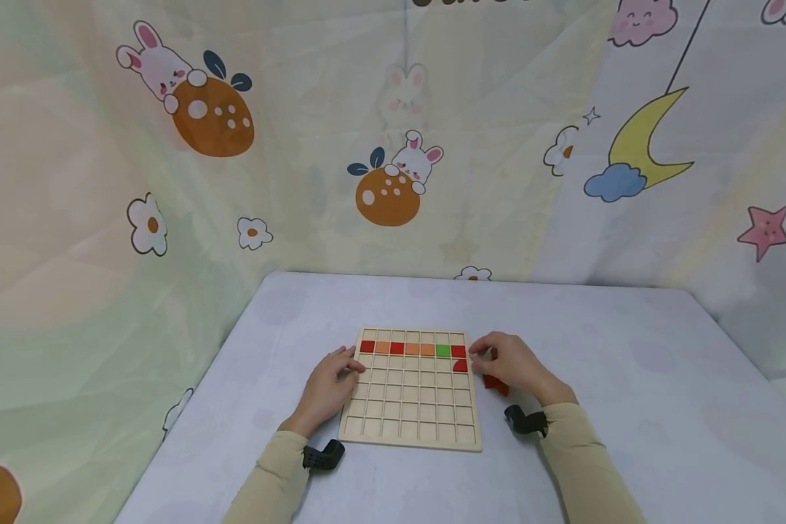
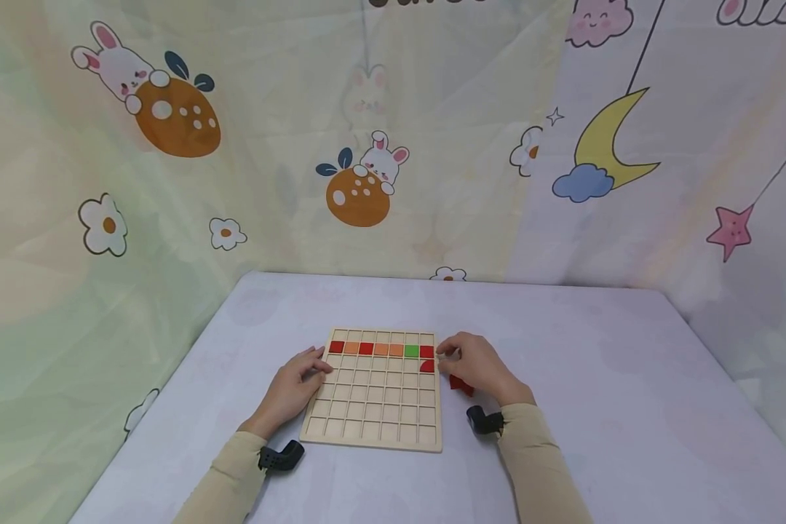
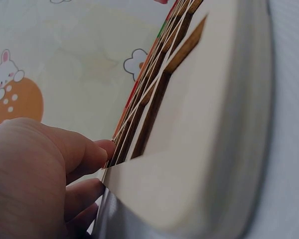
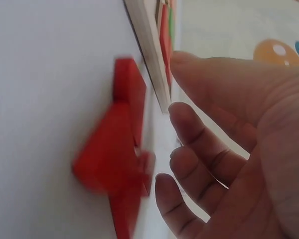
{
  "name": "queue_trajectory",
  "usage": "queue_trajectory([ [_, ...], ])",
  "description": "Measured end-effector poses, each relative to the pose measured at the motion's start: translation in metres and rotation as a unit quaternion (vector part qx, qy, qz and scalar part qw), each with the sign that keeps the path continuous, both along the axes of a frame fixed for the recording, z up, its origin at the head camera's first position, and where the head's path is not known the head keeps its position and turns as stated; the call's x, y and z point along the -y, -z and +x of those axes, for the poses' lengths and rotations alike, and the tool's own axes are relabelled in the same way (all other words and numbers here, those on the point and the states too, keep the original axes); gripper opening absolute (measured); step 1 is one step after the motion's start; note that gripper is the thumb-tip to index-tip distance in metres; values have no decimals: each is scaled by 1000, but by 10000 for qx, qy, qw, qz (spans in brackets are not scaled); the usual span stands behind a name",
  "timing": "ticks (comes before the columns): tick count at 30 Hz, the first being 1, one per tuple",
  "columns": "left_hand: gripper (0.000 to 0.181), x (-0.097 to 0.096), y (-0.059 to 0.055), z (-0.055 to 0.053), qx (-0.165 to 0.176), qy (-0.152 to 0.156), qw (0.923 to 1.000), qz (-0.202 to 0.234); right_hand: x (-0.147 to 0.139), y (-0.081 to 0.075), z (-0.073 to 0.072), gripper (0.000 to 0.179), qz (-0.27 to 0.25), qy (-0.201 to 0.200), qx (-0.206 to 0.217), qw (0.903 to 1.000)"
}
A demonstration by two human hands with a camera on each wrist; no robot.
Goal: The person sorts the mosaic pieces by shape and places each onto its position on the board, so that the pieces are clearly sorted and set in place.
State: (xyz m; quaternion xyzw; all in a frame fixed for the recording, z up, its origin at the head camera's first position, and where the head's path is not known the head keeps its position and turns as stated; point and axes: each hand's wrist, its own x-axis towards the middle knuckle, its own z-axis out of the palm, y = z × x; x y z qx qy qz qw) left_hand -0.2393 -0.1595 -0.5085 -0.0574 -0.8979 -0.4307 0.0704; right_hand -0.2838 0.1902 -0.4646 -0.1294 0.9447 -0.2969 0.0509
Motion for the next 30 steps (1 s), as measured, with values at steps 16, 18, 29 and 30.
queue_trajectory([
  [16, 15, 1, 0, 1, -39, 6, 10000, 17, -49, -4, -4, 26, 52, 802, -24, 9968],
  [18, 15, 1, -1, 1, -53, 9, 10000, 23, -52, -2, -4, 26, 76, 782, -37, 9969],
  [29, 16, 0, 2, -1, -67, -16, 10000, -15, -44, 4, -2, 28, -174, 626, 411, 9970],
  [30, 16, 0, 2, -1, -81, -15, 10000, -13, -43, 4, -2, 28, -165, 589, 413, 9973],
])
